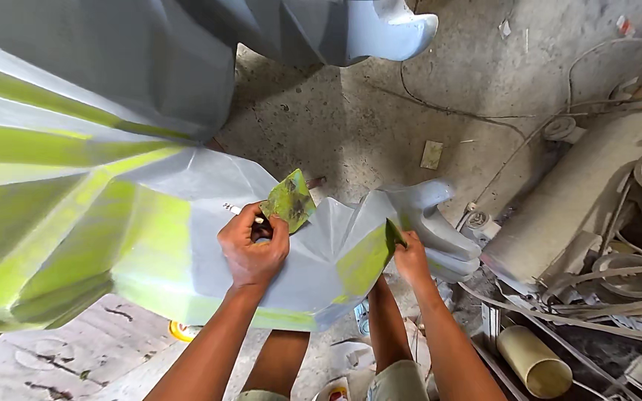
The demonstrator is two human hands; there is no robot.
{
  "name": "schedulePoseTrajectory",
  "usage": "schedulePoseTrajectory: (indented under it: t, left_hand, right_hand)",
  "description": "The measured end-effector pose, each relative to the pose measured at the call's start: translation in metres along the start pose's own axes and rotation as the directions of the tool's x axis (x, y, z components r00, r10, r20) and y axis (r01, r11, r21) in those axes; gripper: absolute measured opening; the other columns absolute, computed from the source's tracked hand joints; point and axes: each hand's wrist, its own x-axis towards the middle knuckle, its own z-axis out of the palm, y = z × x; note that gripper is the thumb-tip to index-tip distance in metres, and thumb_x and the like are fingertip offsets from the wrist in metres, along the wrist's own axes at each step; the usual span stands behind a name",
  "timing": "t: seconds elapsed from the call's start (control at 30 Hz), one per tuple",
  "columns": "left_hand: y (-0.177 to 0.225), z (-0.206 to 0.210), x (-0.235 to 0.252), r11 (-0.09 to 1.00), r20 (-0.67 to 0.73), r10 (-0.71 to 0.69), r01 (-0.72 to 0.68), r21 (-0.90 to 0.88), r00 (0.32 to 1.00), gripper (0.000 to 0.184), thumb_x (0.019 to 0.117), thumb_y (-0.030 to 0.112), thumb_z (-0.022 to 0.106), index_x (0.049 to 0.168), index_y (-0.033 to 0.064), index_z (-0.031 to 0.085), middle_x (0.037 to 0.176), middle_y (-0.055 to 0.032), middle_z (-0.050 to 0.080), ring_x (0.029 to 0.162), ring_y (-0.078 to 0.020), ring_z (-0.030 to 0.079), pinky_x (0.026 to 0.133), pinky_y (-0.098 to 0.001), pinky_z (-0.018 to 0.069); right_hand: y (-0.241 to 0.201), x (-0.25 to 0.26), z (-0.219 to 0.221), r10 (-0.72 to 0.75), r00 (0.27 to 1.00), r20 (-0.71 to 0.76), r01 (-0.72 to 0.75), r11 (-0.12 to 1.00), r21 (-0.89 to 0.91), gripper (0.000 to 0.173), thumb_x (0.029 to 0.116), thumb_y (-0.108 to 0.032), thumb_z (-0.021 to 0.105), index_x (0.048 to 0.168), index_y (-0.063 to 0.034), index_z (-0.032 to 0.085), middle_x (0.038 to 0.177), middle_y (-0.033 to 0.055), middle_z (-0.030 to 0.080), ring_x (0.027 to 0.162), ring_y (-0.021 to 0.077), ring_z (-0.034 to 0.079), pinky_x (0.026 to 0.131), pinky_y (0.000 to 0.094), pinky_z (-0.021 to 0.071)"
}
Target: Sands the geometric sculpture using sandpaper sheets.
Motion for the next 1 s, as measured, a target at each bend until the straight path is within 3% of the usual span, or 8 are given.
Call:
schedulePoseTrajectory:
  t: [0.2,0.37,0.63,0.8,0.9,1.0]
  left_hand:
    - [0.000,0.000,0.000,1.000,-0.001,-0.001,0.001,-0.011,1.000,0.019,0.0939,0.016,0.059,0.102,0.0025,0.069,0.080,-0.0004,0.065,0.064,-0.0011,0.059,0.056,-0.0189,0.0507]
    - [-0.001,0.000,0.000,1.000,-0.006,-0.005,0.005,-0.013,1.000,0.018,0.0941,0.016,0.060,0.102,0.0021,0.069,0.080,-0.0010,0.066,0.065,-0.0015,0.060,0.057,-0.0189,0.0509]
    - [-0.001,0.000,-0.001,1.000,-0.014,-0.012,0.012,-0.006,1.000,0.019,0.0936,0.017,0.059,0.101,0.0026,0.069,0.079,-0.0011,0.065,0.064,-0.0018,0.060,0.056,-0.0194,0.0510]
    - [-0.002,0.000,-0.001,1.000,-0.015,-0.002,0.002,0.016,1.000,0.018,0.0938,0.017,0.060,0.101,0.0030,0.069,0.079,-0.0014,0.065,0.063,-0.0024,0.060,0.055,-0.0202,0.0505]
    - [-0.002,0.001,-0.001,0.999,-0.010,0.007,-0.007,0.035,1.000,0.019,0.0941,0.017,0.059,0.101,0.0032,0.070,0.079,-0.0019,0.065,0.063,-0.0028,0.059,0.055,-0.0204,0.0494]
    - [-0.003,-0.001,0.000,0.999,-0.004,0.010,-0.010,0.030,1.000,0.017,0.0942,0.017,0.060,0.101,0.0037,0.069,0.078,-0.0009,0.065,0.062,-0.0014,0.058,0.054,-0.0189,0.0486]
  right_hand:
    - [-0.016,-0.062,0.013,-0.020,0.999,0.028,0.018,0.997,0.076,0.047,0.0988,-0.011,0.054,0.143,-0.0246,0.063,0.125,0.0034,0.063,0.112,0.0176,0.062,0.095,0.0452,0.0556]
    - [-0.031,-0.105,0.024,-0.082,0.996,0.015,0.081,0.995,0.061,0.050,0.0922,-0.010,0.056,0.139,-0.0224,0.066,0.124,0.0013,0.064,0.111,0.0111,0.062,0.095,0.0334,0.0555]
    - [-0.056,-0.156,0.033,-0.121,0.993,-0.015,0.121,0.992,0.041,0.058,0.0845,-0.004,0.057,0.139,-0.0219,0.067,0.124,-0.0002,0.065,0.111,0.0093,0.063,0.093,0.0306,0.0569]
    - [-0.059,-0.175,0.045,-0.166,0.985,-0.054,0.168,0.985,0.037,0.064,0.0787,-0.001,0.058,0.139,-0.0208,0.067,0.123,0.0008,0.066,0.113,0.0133,0.062,0.091,0.0344,0.0571]
    - [-0.060,-0.184,0.049,-0.166,0.985,-0.039,0.168,0.984,0.059,0.065,0.0790,-0.002,0.058,0.140,-0.0233,0.066,0.125,-0.0006,0.065,0.113,0.0127,0.062,0.088,0.0353,0.0583]
    - [-0.060,-0.188,0.042,-0.193,0.980,0.042,0.187,0.975,0.119,0.061,0.0847,-0.004,0.055,0.142,-0.0248,0.064,0.127,-0.0011,0.064,0.112,0.0110,0.062,0.089,0.0330,0.0583]
